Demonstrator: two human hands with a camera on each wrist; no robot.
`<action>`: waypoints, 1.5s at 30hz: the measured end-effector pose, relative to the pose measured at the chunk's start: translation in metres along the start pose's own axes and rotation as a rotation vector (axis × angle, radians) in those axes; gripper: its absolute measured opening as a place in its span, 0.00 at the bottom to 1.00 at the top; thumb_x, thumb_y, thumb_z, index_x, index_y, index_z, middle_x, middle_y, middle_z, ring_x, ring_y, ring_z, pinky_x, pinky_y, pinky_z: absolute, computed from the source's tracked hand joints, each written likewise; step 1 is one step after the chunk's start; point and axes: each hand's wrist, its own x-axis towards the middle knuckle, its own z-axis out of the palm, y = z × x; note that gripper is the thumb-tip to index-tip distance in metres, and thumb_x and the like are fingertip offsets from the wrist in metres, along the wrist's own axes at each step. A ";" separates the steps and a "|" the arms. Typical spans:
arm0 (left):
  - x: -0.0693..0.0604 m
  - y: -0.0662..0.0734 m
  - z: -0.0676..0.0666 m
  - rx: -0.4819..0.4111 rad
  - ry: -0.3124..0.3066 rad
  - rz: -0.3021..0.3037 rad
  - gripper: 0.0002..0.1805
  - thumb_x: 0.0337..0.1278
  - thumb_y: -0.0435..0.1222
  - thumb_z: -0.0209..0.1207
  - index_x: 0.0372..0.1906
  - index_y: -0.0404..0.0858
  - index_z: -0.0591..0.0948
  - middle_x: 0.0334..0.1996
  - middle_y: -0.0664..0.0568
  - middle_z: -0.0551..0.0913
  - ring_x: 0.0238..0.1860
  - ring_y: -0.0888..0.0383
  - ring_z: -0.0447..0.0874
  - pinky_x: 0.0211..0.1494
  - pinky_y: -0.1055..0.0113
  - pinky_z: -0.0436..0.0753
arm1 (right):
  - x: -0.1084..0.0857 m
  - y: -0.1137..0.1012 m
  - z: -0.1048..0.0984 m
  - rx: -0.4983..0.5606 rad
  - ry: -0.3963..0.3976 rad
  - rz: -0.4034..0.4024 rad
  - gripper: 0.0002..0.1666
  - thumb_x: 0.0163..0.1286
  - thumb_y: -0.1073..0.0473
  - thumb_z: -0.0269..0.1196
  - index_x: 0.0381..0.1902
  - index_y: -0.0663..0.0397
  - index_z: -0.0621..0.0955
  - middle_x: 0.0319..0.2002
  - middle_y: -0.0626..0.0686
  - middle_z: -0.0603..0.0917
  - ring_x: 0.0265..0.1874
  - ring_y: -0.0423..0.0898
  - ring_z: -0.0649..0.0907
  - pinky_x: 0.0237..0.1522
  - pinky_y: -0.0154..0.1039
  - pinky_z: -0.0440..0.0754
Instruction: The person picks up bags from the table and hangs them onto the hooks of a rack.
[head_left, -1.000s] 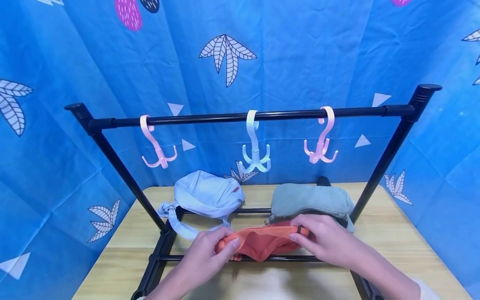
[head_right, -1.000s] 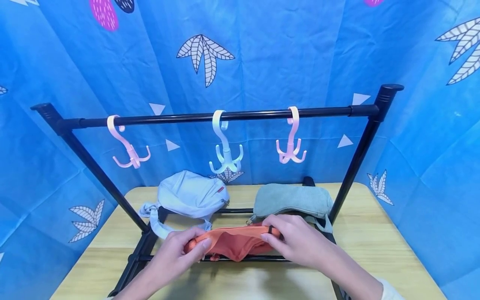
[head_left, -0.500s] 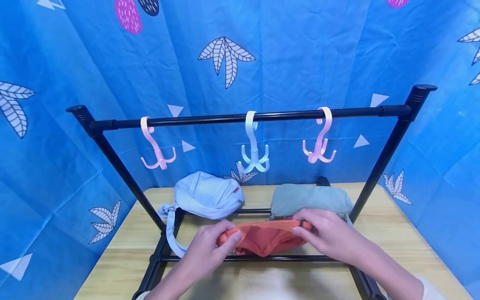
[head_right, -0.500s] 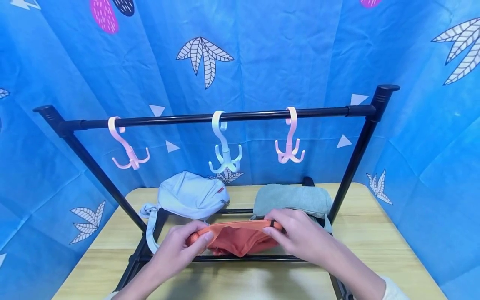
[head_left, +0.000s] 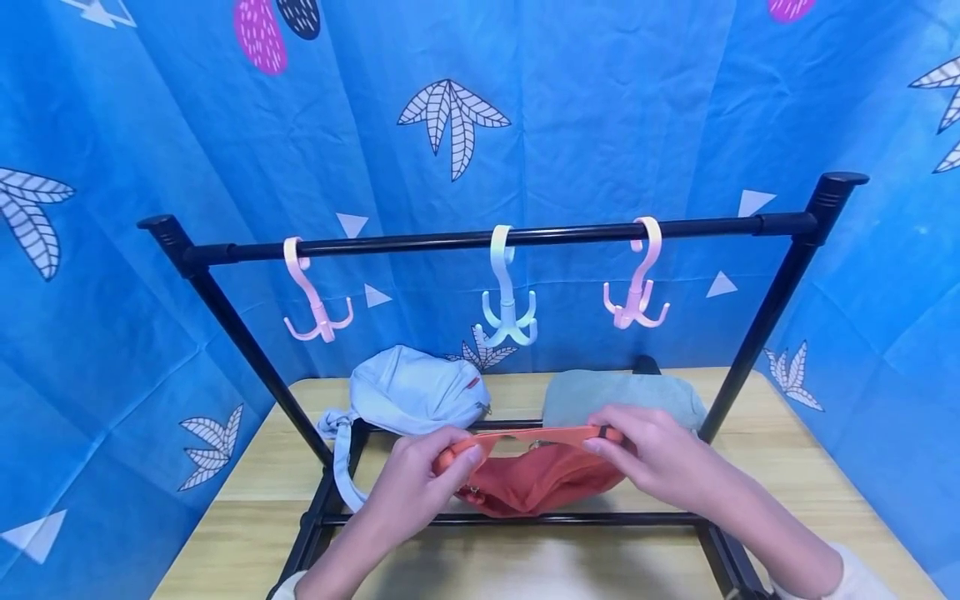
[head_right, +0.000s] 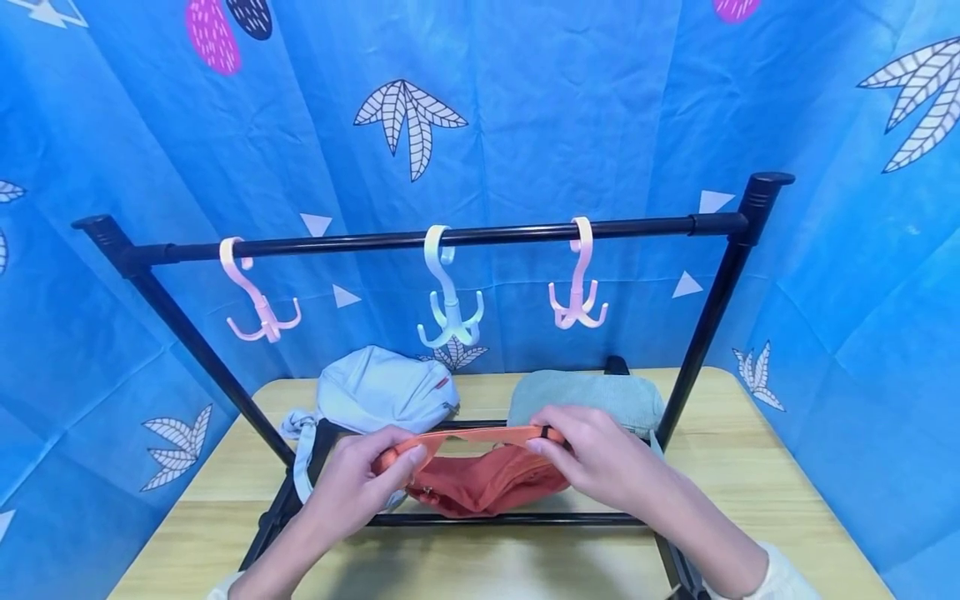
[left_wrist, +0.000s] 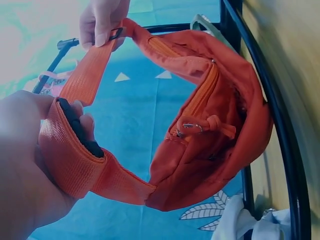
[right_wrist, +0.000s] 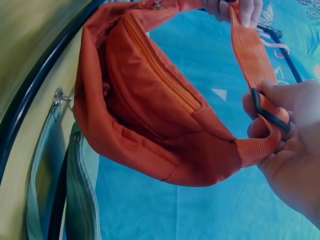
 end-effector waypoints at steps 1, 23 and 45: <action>0.001 0.000 0.000 -0.002 0.004 -0.001 0.09 0.71 0.45 0.64 0.43 0.45 0.88 0.27 0.57 0.84 0.25 0.70 0.76 0.26 0.73 0.80 | 0.000 0.001 0.000 -0.003 0.005 -0.001 0.14 0.65 0.64 0.73 0.45 0.44 0.84 0.26 0.35 0.74 0.25 0.26 0.72 0.24 0.25 0.75; 0.018 0.002 -0.010 0.063 0.100 0.065 0.04 0.65 0.39 0.69 0.40 0.45 0.89 0.25 0.59 0.85 0.23 0.70 0.73 0.24 0.74 0.77 | 0.011 0.005 -0.007 -0.064 0.065 -0.036 0.16 0.62 0.64 0.75 0.45 0.45 0.84 0.28 0.36 0.78 0.27 0.26 0.74 0.27 0.25 0.79; 0.035 0.004 -0.026 0.096 0.192 0.261 0.04 0.59 0.35 0.72 0.39 0.40 0.90 0.26 0.55 0.87 0.22 0.71 0.73 0.23 0.76 0.77 | 0.022 0.007 -0.017 -0.131 0.165 -0.132 0.22 0.55 0.68 0.78 0.47 0.49 0.85 0.31 0.40 0.82 0.31 0.32 0.76 0.32 0.25 0.80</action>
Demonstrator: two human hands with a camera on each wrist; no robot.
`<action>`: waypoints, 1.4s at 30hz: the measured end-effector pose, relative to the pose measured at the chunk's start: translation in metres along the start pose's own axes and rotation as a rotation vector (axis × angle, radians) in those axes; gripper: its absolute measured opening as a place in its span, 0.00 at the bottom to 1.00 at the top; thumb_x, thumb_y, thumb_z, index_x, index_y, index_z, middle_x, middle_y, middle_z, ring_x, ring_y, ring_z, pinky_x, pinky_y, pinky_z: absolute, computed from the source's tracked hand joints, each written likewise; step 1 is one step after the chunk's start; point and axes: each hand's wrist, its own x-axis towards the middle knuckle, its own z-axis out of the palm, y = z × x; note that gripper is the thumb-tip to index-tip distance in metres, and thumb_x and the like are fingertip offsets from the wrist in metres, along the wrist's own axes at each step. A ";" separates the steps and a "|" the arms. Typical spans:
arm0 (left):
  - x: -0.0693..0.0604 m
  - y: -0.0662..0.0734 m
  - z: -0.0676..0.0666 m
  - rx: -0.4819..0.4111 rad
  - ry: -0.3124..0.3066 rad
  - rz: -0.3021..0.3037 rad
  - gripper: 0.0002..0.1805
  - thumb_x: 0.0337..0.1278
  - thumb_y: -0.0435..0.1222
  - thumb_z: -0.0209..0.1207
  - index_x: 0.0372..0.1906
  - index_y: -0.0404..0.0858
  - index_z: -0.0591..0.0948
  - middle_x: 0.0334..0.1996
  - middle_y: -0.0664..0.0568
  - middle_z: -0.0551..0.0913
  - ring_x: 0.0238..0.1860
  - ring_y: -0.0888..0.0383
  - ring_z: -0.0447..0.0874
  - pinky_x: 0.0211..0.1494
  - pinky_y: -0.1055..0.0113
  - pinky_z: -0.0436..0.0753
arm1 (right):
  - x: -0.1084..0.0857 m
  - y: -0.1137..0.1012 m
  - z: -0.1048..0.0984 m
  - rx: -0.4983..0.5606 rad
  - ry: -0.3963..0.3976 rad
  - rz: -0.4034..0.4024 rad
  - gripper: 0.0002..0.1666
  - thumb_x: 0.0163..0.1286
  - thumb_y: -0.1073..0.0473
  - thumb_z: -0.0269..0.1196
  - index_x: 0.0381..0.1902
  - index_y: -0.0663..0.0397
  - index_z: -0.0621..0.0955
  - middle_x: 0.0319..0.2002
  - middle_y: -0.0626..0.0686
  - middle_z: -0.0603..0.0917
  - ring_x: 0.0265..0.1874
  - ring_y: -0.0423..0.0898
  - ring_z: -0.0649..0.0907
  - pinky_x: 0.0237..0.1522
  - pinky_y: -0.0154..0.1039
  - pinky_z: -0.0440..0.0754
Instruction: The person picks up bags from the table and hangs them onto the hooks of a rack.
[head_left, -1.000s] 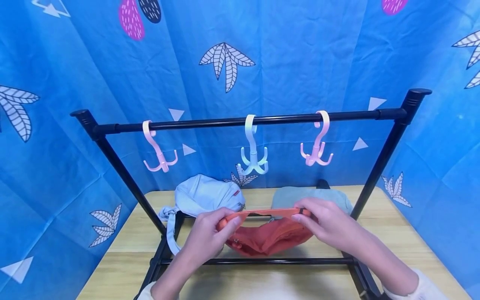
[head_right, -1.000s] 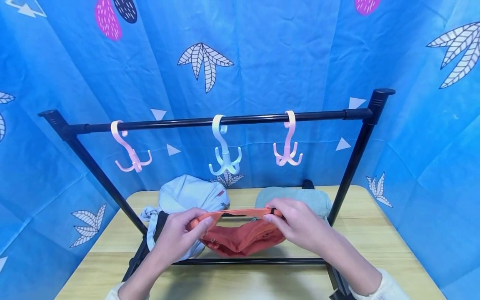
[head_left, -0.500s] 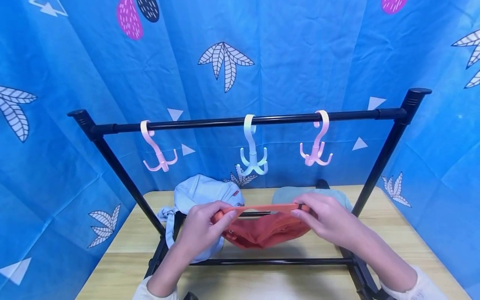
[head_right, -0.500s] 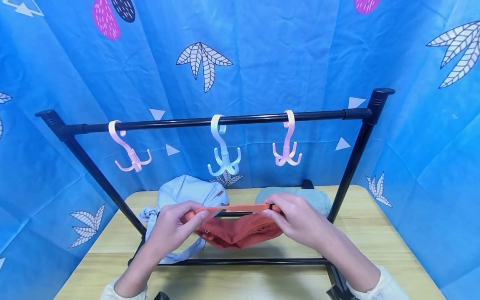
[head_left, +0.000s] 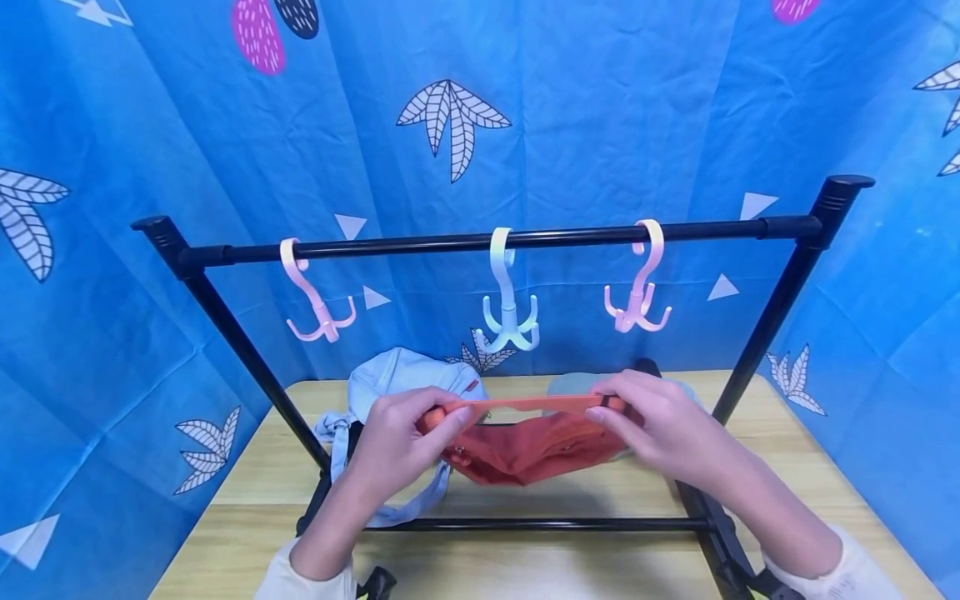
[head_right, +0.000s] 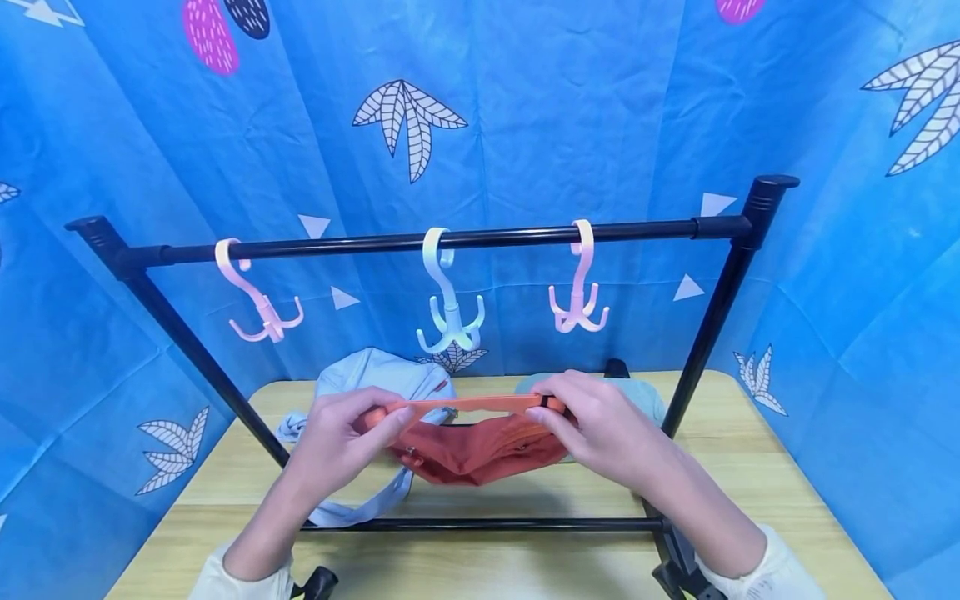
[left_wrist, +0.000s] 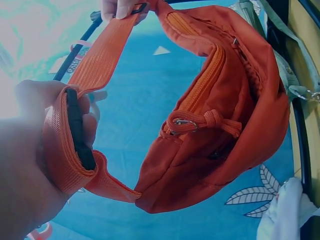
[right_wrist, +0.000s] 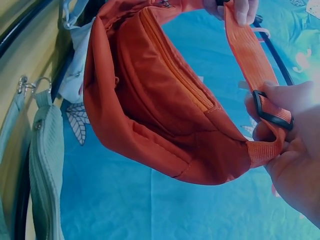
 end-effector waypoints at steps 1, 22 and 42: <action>0.001 0.001 -0.001 -0.003 0.000 0.002 0.05 0.59 0.34 0.72 0.39 0.40 0.90 0.26 0.55 0.88 0.22 0.71 0.74 0.23 0.76 0.78 | 0.000 0.000 -0.001 -0.003 0.003 0.002 0.23 0.54 0.68 0.78 0.47 0.49 0.85 0.31 0.40 0.82 0.31 0.32 0.77 0.32 0.25 0.80; 0.017 0.010 -0.015 0.030 0.051 0.097 0.11 0.56 0.33 0.74 0.44 0.37 0.89 0.38 0.48 0.92 0.31 0.62 0.88 0.32 0.74 0.85 | 0.010 -0.005 -0.011 0.002 0.098 -0.054 0.16 0.63 0.64 0.75 0.48 0.52 0.85 0.33 0.43 0.82 0.30 0.33 0.77 0.33 0.19 0.76; 0.032 0.015 -0.027 0.065 0.092 0.178 0.10 0.54 0.31 0.74 0.42 0.36 0.88 0.32 0.48 0.90 0.27 0.63 0.83 0.30 0.74 0.82 | 0.027 -0.011 -0.015 -0.035 0.200 -0.066 0.18 0.78 0.48 0.60 0.46 0.57 0.85 0.29 0.46 0.81 0.26 0.34 0.77 0.32 0.20 0.78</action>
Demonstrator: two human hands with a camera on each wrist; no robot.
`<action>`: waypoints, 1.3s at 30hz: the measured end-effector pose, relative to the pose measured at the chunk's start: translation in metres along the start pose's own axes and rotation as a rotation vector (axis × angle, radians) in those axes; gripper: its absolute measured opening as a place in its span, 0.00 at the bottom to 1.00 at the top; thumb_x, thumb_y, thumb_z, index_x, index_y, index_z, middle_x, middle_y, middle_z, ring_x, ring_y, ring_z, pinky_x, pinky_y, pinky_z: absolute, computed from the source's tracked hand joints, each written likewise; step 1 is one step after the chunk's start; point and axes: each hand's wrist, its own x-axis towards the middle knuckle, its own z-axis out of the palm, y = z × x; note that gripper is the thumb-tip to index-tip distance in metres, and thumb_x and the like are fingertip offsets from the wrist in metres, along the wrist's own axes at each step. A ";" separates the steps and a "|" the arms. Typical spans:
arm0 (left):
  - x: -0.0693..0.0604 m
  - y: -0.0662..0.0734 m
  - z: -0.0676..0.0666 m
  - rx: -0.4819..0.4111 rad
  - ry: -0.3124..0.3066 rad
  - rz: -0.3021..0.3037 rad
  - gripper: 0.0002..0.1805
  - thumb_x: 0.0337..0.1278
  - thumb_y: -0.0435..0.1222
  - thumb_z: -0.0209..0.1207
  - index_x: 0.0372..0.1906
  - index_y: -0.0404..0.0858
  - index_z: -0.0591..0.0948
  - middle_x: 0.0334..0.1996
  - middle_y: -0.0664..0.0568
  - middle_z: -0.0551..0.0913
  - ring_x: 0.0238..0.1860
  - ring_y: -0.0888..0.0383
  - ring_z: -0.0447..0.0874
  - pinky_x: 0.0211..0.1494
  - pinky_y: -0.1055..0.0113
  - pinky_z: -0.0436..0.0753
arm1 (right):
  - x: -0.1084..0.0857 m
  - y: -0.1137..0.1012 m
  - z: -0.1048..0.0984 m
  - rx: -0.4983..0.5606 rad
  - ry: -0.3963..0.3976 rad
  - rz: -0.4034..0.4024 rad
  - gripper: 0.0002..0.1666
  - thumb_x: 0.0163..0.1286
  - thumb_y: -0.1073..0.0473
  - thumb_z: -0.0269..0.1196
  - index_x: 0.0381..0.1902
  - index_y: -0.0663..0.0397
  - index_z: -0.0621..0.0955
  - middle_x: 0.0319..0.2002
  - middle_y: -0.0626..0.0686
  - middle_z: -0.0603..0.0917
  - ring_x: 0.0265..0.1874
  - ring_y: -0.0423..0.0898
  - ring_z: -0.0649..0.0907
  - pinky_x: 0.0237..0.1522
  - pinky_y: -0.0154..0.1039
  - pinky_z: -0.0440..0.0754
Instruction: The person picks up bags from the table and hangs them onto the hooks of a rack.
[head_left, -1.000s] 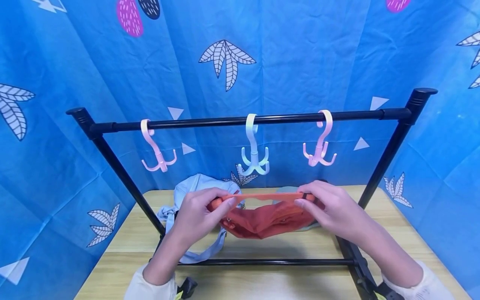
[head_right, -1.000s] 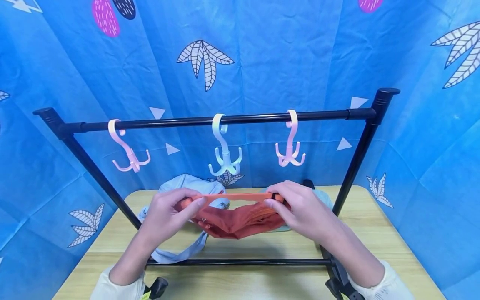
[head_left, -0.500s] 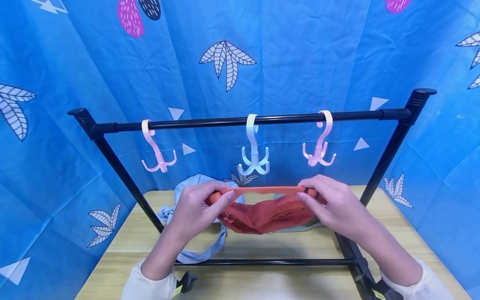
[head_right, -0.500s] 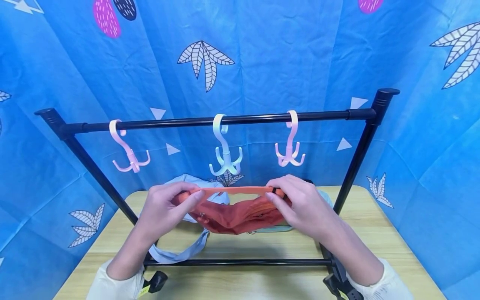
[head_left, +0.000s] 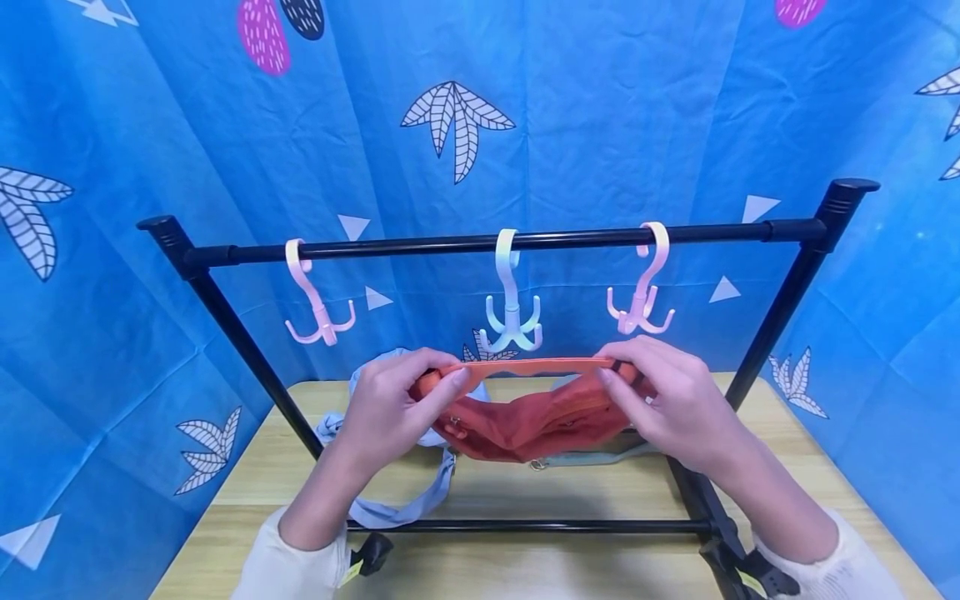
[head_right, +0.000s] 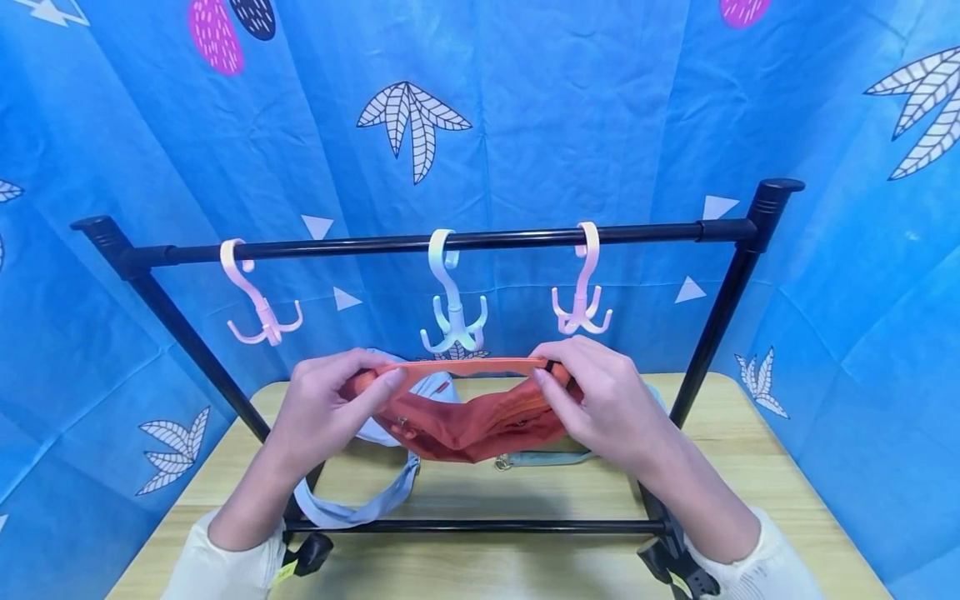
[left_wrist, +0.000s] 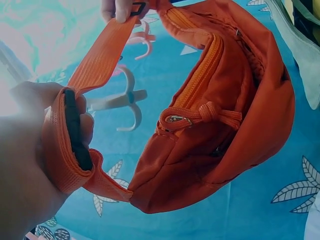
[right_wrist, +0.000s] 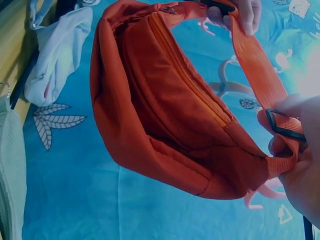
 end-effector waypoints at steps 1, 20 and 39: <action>0.001 0.000 0.000 -0.003 -0.001 -0.001 0.10 0.54 0.30 0.73 0.42 0.36 0.88 0.31 0.48 0.90 0.27 0.63 0.82 0.30 0.74 0.82 | 0.001 0.000 0.000 0.001 0.006 0.000 0.21 0.79 0.45 0.57 0.46 0.57 0.85 0.29 0.46 0.81 0.26 0.34 0.77 0.32 0.20 0.78; 0.015 0.001 -0.007 0.015 0.005 0.018 0.11 0.58 0.30 0.71 0.46 0.36 0.88 0.33 0.48 0.90 0.25 0.64 0.80 0.30 0.73 0.82 | 0.014 -0.006 0.005 -0.016 0.071 0.028 0.15 0.65 0.68 0.71 0.50 0.61 0.84 0.27 0.49 0.79 0.24 0.36 0.74 0.30 0.21 0.74; 0.028 0.004 -0.012 0.007 0.035 0.017 0.11 0.59 0.31 0.71 0.46 0.36 0.88 0.33 0.48 0.90 0.27 0.63 0.79 0.31 0.73 0.81 | 0.024 -0.010 0.012 -0.018 0.184 0.075 0.16 0.62 0.70 0.73 0.48 0.63 0.85 0.26 0.52 0.78 0.24 0.38 0.74 0.32 0.19 0.73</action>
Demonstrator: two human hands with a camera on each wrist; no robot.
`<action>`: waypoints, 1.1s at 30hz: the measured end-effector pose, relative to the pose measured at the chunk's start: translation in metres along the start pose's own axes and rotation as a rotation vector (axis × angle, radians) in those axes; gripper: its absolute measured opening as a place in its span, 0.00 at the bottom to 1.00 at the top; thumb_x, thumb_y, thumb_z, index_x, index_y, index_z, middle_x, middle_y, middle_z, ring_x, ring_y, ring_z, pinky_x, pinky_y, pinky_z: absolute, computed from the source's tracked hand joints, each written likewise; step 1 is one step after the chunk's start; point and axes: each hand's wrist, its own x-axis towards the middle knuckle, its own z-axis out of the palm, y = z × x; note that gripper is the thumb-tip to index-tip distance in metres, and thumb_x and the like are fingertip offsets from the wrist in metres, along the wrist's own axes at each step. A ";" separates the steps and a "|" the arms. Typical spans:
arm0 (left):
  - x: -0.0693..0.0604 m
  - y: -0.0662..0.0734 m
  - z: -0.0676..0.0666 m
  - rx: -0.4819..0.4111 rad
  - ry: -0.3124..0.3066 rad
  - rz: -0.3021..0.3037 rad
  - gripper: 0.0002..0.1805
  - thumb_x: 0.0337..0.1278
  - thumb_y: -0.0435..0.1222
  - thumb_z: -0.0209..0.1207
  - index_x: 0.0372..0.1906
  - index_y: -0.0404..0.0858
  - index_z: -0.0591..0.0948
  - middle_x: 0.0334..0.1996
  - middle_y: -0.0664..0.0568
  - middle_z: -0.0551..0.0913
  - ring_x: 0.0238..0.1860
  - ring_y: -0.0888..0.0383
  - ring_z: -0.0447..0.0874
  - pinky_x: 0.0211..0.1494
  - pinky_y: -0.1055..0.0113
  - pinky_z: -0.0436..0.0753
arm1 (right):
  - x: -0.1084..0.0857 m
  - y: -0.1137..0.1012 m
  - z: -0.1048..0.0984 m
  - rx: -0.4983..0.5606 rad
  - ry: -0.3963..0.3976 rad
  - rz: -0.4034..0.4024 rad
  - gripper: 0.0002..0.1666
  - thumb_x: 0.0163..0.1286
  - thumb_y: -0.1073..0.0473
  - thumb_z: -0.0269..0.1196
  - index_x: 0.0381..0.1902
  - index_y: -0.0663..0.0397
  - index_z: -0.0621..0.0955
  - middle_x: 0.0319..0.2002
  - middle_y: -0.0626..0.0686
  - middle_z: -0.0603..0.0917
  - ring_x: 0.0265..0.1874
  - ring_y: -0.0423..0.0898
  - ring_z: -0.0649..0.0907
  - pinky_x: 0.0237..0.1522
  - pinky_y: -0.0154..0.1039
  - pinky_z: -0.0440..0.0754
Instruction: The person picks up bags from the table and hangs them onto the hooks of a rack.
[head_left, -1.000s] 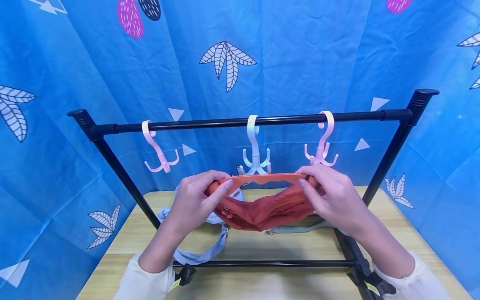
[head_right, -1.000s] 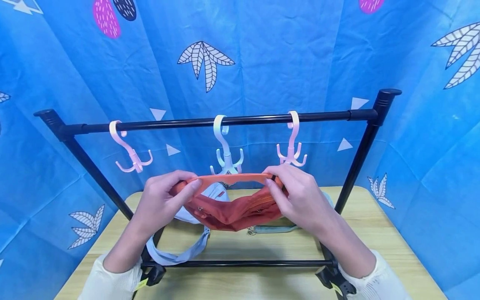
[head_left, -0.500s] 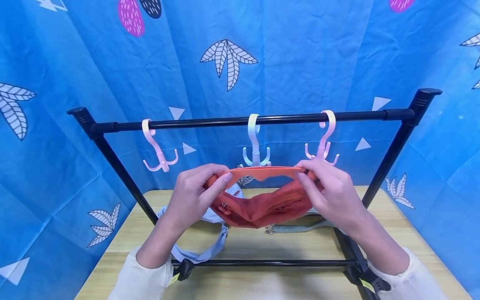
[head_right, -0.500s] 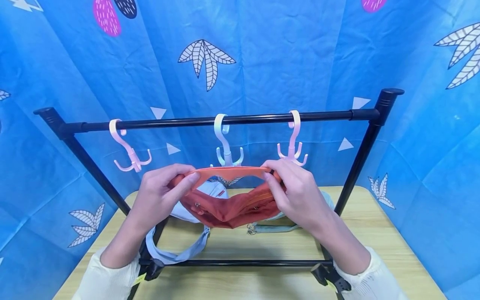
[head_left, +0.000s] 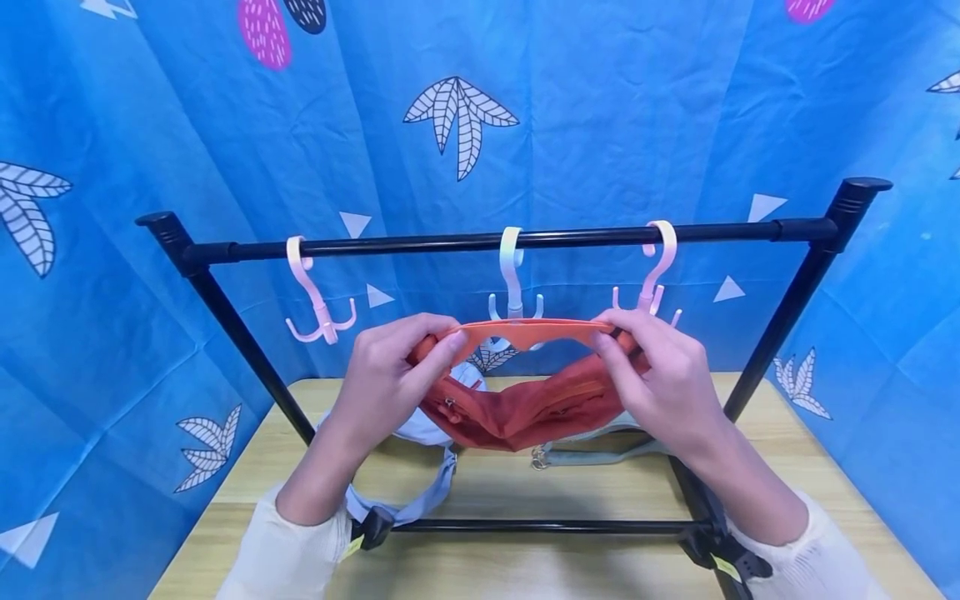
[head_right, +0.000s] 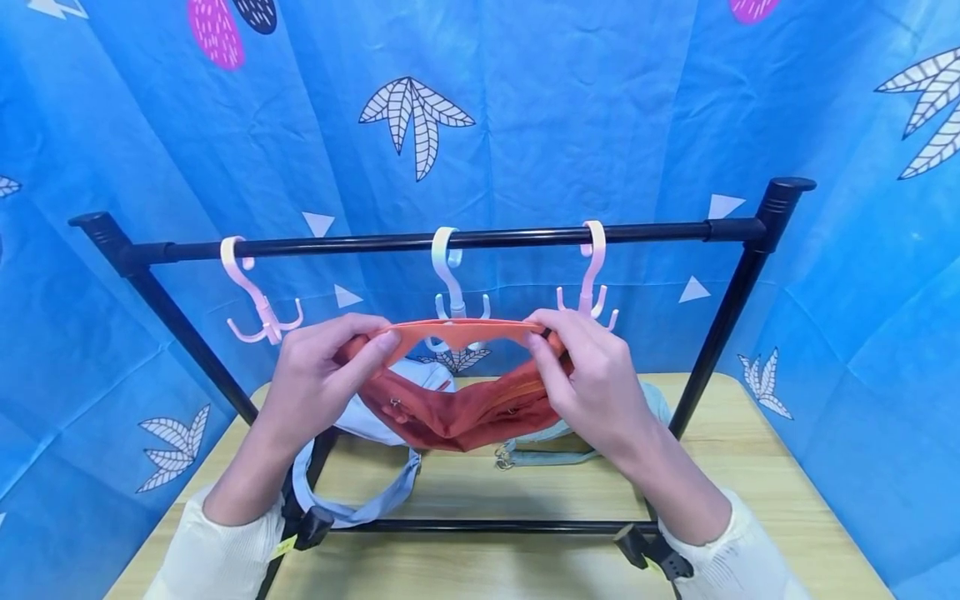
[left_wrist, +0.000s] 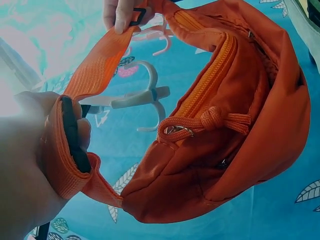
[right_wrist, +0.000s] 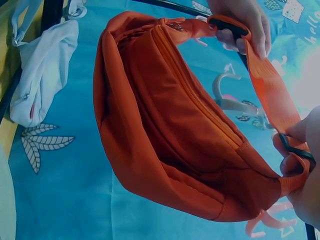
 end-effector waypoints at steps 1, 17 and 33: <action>0.001 0.000 0.000 0.000 0.001 0.003 0.11 0.59 0.31 0.71 0.46 0.36 0.88 0.33 0.47 0.90 0.27 0.63 0.80 0.31 0.73 0.82 | 0.001 0.000 0.000 -0.008 0.001 0.004 0.18 0.60 0.72 0.73 0.48 0.64 0.85 0.26 0.52 0.78 0.24 0.38 0.73 0.32 0.19 0.73; 0.009 -0.008 0.000 0.012 0.009 -0.013 0.10 0.62 0.32 0.70 0.47 0.36 0.88 0.33 0.48 0.89 0.26 0.64 0.78 0.30 0.74 0.80 | 0.010 0.000 0.008 -0.032 0.056 0.017 0.17 0.62 0.72 0.71 0.50 0.64 0.85 0.27 0.55 0.81 0.24 0.40 0.73 0.32 0.20 0.71; 0.011 -0.021 0.004 0.003 -0.029 -0.065 0.10 0.64 0.33 0.69 0.49 0.38 0.88 0.41 0.47 0.91 0.39 0.56 0.88 0.39 0.69 0.86 | 0.009 0.003 0.018 -0.058 0.060 0.022 0.18 0.62 0.73 0.72 0.50 0.61 0.86 0.31 0.56 0.85 0.26 0.40 0.76 0.35 0.18 0.71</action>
